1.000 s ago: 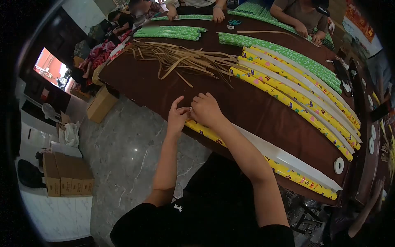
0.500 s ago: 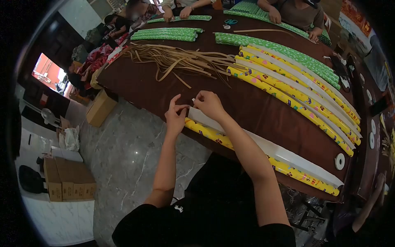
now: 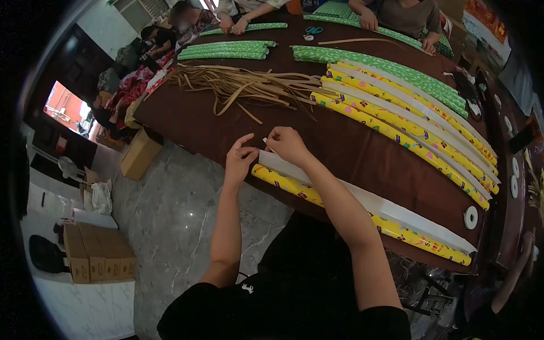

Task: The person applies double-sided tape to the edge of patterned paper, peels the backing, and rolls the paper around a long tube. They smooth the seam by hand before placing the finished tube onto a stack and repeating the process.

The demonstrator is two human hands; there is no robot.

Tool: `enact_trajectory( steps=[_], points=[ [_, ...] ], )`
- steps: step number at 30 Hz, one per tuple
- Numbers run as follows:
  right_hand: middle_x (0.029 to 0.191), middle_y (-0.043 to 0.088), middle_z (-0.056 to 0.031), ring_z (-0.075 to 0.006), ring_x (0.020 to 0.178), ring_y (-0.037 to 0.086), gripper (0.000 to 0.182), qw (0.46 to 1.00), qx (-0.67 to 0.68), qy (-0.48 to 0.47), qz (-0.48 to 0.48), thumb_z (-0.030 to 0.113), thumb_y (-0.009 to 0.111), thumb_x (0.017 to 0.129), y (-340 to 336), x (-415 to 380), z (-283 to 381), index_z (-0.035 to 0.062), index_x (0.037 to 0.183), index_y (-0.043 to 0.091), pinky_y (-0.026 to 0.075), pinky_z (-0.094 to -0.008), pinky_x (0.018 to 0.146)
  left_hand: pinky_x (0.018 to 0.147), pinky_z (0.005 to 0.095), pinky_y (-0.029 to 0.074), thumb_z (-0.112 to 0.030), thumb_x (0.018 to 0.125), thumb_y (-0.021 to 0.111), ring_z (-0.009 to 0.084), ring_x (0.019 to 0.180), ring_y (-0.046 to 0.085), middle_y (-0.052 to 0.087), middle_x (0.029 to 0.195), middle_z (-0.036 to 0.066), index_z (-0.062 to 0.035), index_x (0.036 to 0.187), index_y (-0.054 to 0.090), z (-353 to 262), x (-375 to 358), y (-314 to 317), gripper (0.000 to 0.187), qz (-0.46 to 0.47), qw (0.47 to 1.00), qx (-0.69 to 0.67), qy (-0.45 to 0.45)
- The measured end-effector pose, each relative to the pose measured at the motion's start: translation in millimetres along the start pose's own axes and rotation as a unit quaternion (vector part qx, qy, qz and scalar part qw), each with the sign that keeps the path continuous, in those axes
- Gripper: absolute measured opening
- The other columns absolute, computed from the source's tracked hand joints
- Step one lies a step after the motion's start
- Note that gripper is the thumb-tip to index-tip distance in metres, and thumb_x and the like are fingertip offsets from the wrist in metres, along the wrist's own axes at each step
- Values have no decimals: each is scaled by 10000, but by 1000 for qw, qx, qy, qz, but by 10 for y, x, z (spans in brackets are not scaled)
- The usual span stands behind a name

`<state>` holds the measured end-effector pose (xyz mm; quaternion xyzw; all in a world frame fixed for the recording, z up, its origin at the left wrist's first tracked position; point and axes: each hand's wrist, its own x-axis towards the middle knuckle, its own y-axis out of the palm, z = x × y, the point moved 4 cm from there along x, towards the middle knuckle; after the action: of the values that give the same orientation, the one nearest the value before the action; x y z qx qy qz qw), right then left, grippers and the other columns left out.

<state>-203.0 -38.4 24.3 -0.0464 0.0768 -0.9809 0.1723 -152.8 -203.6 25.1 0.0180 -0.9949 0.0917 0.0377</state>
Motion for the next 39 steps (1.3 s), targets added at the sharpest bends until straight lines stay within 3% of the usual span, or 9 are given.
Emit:
enact_trajectory(
  steps=[5, 8, 10, 13, 23, 25, 30, 34, 39],
  points=[
    [764, 675, -85, -134, 736, 677, 102, 999, 9, 35, 16, 62, 594, 866, -1, -24, 45, -39, 852, 609, 504, -258, 654, 842, 241, 466, 30, 882, 633, 89, 875, 616, 710, 905, 63, -38, 1319, 525, 9, 2, 1, 456, 10, 1000, 11, 3],
    [762, 673, -79, -129, 741, 678, 102, 1000, 12, 18, 17, 60, 594, 867, 6, -2, 1, -40, 852, 608, 503, -255, 652, 957, 328, 416, 3, 845, 654, 130, 905, 621, 691, 856, 38, -85, 1268, 560, -46, -33, 58, 442, -14, 1000, 14, 22],
    [761, 671, -78, -129, 743, 679, 102, 1000, 10, 13, 15, 59, 592, 868, -6, -11, 17, -41, 853, 607, 502, -252, 648, 993, 374, 343, -17, 806, 651, 180, 940, 582, 651, 806, 8, -131, 1229, 586, -193, -77, 102, 443, -80, 939, 284, 174],
    [760, 668, -78, -133, 747, 684, 105, 1000, 12, 4, 15, 60, 590, 871, -12, -12, 11, -43, 857, 605, 504, -253, 639, 994, 395, 286, -39, 769, 645, 218, 961, 538, 619, 790, -5, -174, 1216, 593, -276, -70, 188, 469, -65, 885, 381, 261],
    [718, 688, -119, -175, 678, 691, 156, 999, 47, 18, -14, 118, 611, 861, -67, 29, -75, -36, 837, 619, 518, -296, 599, 982, 398, 296, -91, 833, 591, 216, 967, 553, 643, 869, 14, -155, 1169, 623, -178, 97, 92, 343, 6, 919, 331, 214],
    [719, 687, -121, -176, 679, 689, 153, 999, 25, 12, -21, 112, 607, 860, -78, 41, -94, -38, 829, 617, 520, -298, 609, 970, 423, 317, -103, 845, 597, 241, 966, 558, 646, 918, 40, -110, 1131, 628, -296, 5, 125, 288, -73, 893, 351, 270],
    [765, 693, -108, -164, 706, 672, 140, 996, 92, 3, -16, 101, 607, 850, -241, 87, -55, -30, 801, 619, 518, -289, 652, 875, 428, 435, -132, 773, 644, 296, 928, 555, 604, 909, 97, -40, 884, 633, -432, -678, 949, 144, 131, 825, 326, 443],
    [858, 713, -81, -101, 735, 622, 146, 996, 68, 54, -25, 133, 575, 911, -560, 8, 260, 7, 862, 630, 493, -237, 669, 858, 431, 449, -147, 761, 655, 311, 925, 558, 606, 906, 121, -32, 857, 639, -511, -970, 1354, 151, 164, 803, 329, 469],
    [867, 715, -70, -114, 757, 636, 170, 997, 51, -21, -60, 165, 596, 895, -837, 50, 258, 20, 901, 683, 499, -257, 681, 872, 454, 439, -169, 786, 655, 350, 955, 547, 604, 1005, 140, -39, 956, 637, -413, -1040, 1653, 215, 246, 807, 311, 439]
  ],
)
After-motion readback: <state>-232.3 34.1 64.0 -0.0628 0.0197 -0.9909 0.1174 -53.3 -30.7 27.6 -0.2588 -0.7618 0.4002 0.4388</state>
